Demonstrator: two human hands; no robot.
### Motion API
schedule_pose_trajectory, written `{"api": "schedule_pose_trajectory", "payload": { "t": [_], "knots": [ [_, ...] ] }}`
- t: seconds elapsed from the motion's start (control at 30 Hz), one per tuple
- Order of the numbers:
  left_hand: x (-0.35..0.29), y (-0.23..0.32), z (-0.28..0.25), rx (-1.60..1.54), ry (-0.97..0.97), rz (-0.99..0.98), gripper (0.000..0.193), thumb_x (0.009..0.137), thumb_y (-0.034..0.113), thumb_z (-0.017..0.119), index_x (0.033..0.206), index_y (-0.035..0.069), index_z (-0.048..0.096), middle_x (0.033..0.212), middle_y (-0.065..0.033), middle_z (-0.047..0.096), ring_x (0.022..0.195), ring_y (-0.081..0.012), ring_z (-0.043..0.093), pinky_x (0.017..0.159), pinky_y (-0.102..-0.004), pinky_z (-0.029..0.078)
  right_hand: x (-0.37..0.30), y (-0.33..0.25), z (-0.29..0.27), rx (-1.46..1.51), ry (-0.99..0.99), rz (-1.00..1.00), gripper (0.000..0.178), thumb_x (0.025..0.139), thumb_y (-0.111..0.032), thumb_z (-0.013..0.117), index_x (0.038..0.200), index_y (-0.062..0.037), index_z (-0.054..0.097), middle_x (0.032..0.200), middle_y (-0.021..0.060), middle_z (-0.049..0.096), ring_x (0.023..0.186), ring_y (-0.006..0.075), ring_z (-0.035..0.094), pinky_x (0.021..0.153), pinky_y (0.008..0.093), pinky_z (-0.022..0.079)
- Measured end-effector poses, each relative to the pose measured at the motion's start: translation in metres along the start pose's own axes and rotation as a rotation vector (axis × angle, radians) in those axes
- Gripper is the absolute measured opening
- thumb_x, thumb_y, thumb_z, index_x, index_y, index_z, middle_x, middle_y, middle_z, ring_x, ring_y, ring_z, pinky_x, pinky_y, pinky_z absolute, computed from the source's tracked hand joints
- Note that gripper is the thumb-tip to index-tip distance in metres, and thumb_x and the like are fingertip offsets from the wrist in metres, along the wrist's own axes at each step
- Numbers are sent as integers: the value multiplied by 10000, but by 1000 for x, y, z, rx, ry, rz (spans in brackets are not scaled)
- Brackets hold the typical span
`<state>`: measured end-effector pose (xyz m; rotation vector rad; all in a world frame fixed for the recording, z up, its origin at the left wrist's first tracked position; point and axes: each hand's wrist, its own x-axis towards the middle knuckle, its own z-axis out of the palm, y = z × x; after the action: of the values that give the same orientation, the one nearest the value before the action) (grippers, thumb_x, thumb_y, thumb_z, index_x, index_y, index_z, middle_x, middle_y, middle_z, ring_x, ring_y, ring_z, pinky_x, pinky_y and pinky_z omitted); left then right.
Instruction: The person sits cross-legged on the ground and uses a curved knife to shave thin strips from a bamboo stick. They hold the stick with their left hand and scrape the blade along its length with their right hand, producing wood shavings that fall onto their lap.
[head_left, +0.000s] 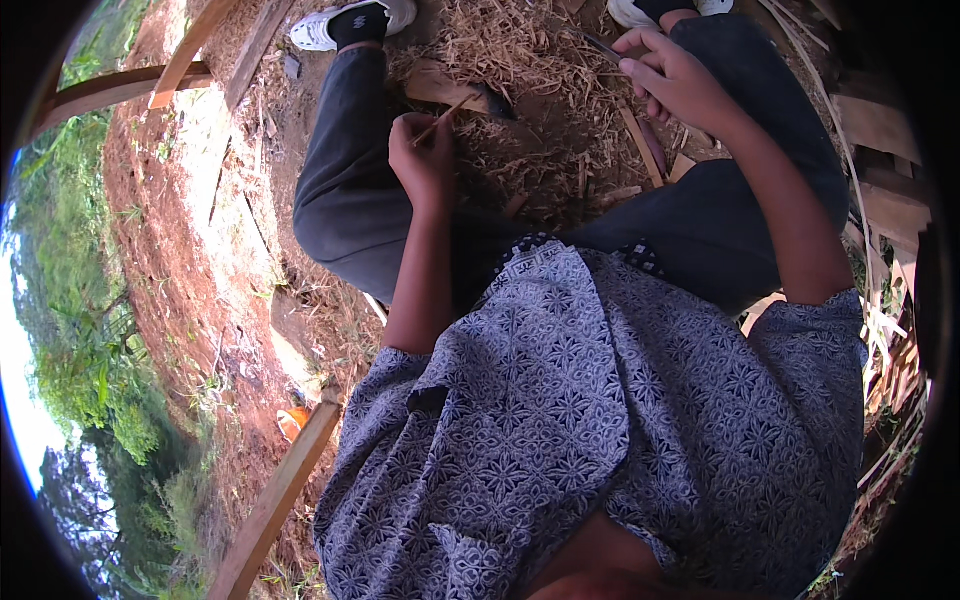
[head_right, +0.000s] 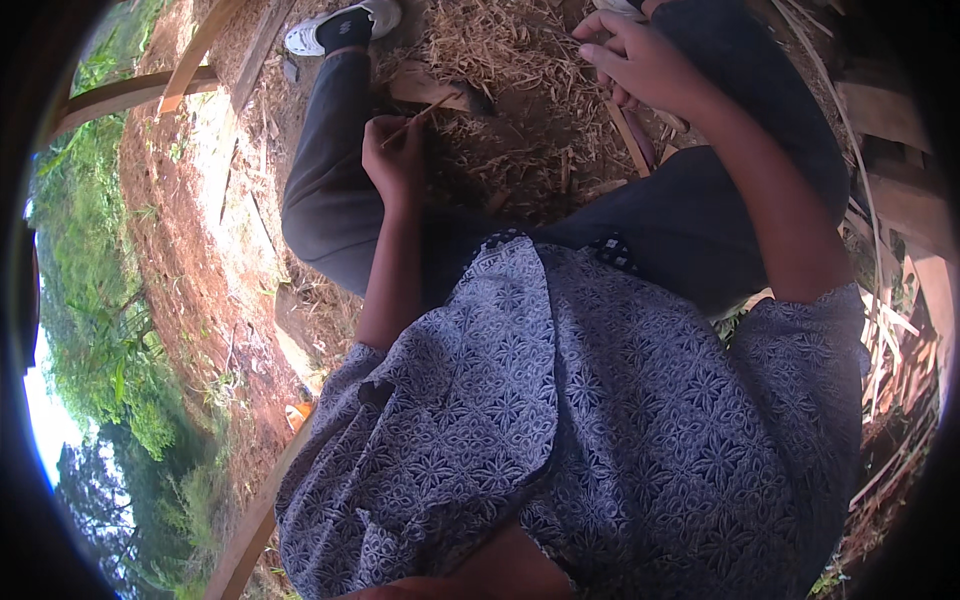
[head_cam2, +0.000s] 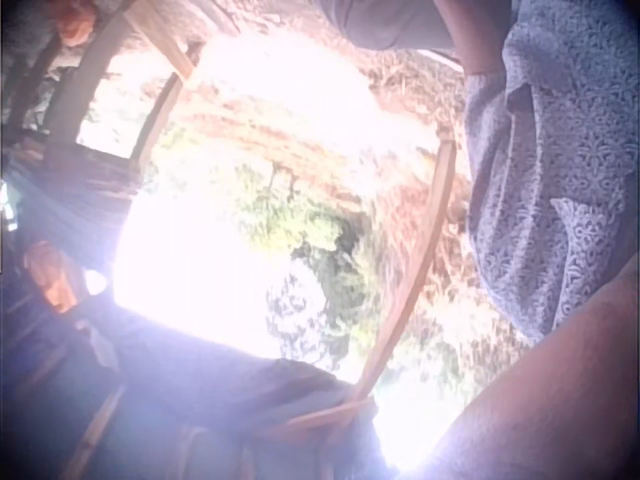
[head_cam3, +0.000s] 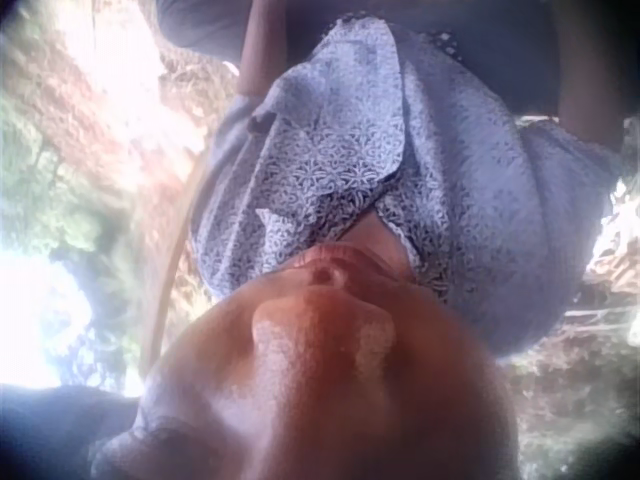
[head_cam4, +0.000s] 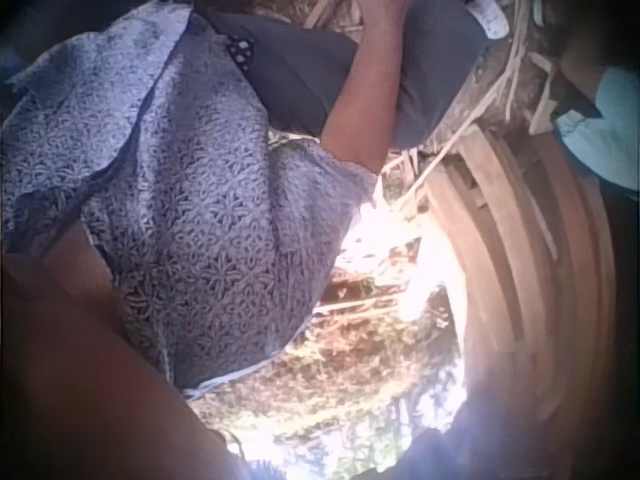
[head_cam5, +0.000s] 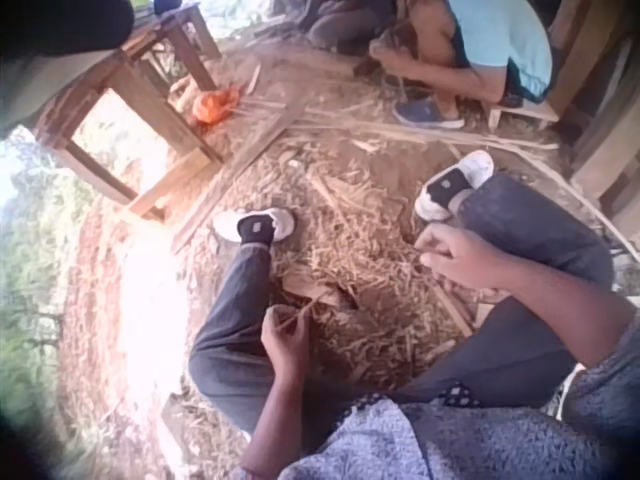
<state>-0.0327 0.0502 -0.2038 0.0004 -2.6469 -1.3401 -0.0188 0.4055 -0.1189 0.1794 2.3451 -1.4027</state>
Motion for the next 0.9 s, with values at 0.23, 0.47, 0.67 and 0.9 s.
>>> {"api": "schedule_pose_trajectory", "payload": {
  "t": [0.23,0.47,0.67,0.9],
  "knots": [
    [-9,6,-18,-176,-30,-249,194,964,68,713,1053,-8,559,911,-86,602,809,-166,693,737,-291,549,10,-10,3,-67,-72,-29,323,1087,-301,539,1356,-122,539,806,-10,590,597,51,591,562,233,498],
    [-12,7,-35,-400,-22,-212,153,991,16,660,1070,-6,531,952,-57,607,884,-134,706,790,-234,555,7,-27,14,-147,-145,-121,330,1089,-323,524,1363,-139,533,833,4,610,618,75,613,576,261,504],
    [-14,4,-42,-227,25,-144,118,961,92,750,982,6,673,916,-47,723,833,-69,666,754,-219,524,15,-85,29,-209,-134,2,316,1068,-274,549,1322,-86,530,823,50,676,674,124,669,593,304,539],
    [-15,9,-34,-137,92,-82,199,900,116,806,816,-12,680,767,-77,720,672,-85,621,651,-259,506,27,-44,61,-56,8,-72,384,1089,-321,521,1409,-110,498,843,17,624,632,92,628,552,267,535]
  ]
}}
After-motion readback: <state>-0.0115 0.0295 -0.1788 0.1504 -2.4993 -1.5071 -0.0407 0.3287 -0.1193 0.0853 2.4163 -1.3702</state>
